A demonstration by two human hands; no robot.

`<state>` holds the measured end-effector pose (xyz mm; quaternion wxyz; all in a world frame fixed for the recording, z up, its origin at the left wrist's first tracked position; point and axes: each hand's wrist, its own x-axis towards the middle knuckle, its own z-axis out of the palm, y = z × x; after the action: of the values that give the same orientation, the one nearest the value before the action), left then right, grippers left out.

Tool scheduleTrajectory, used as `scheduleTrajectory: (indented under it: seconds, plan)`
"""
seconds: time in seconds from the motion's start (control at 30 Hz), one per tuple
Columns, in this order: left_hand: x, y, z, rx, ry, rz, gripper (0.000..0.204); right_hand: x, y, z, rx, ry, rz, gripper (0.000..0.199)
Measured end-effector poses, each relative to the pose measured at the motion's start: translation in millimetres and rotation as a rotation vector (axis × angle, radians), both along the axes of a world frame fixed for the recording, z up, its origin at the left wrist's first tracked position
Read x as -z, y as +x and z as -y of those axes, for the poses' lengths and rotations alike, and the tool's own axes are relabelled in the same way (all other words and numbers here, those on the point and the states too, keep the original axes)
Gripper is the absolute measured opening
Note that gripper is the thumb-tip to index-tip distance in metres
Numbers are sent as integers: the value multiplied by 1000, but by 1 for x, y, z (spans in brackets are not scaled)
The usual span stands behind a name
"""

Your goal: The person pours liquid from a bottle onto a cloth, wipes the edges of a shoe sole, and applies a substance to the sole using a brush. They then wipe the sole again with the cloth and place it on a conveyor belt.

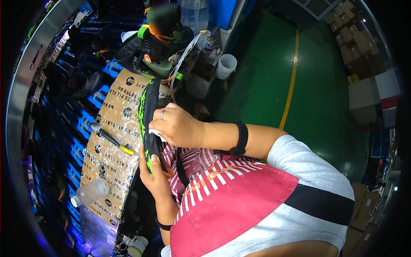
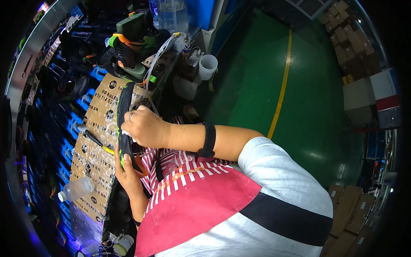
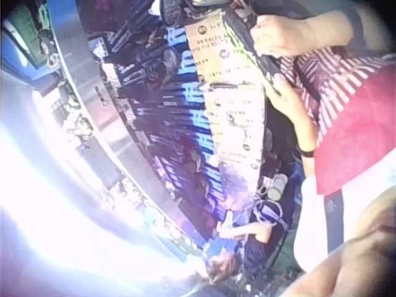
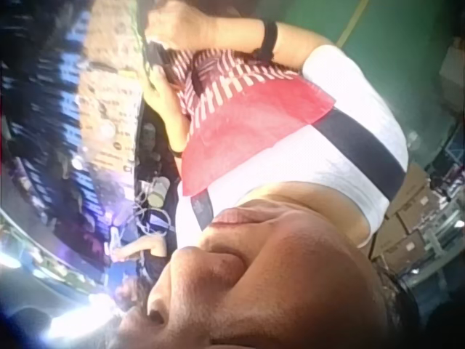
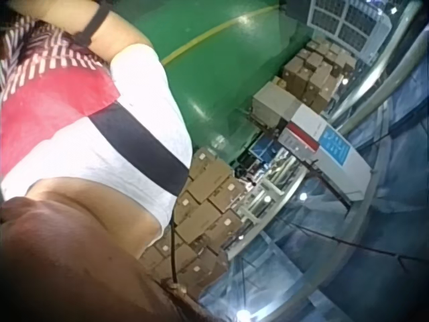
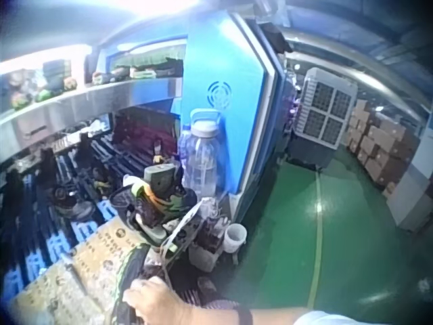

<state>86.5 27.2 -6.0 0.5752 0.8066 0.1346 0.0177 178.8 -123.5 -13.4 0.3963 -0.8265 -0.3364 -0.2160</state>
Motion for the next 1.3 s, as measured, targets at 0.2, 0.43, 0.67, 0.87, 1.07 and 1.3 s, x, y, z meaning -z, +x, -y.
scheduleTrajectory:
  seconds: [0.2, 0.43, 0.67, 0.87, 1.07, 1.3]
  plan:
    - [7, 1, -1, -80, -272, 19, 44, -1, -30, -15, -78, 86, -75, 17]
    - [-7, 3, 5, 6, -322, 56, 52, 17, -2, -3, 85, 37, -98, 11]
    - [-11, 13, -18, -125, -584, 108, 49, -26, 15, 40, 283, 286, -47, 7]
    - [-5, 10, -8, -276, -875, -38, 47, -55, 17, 48, 136, 598, -429, 9]
    - [7, 7, -12, -190, -800, -95, 47, -38, 6, 34, 2, 575, -596, 15]
    - [12, 7, -2, -63, -558, 25, 45, -34, 0, 9, -64, 413, -354, 15]
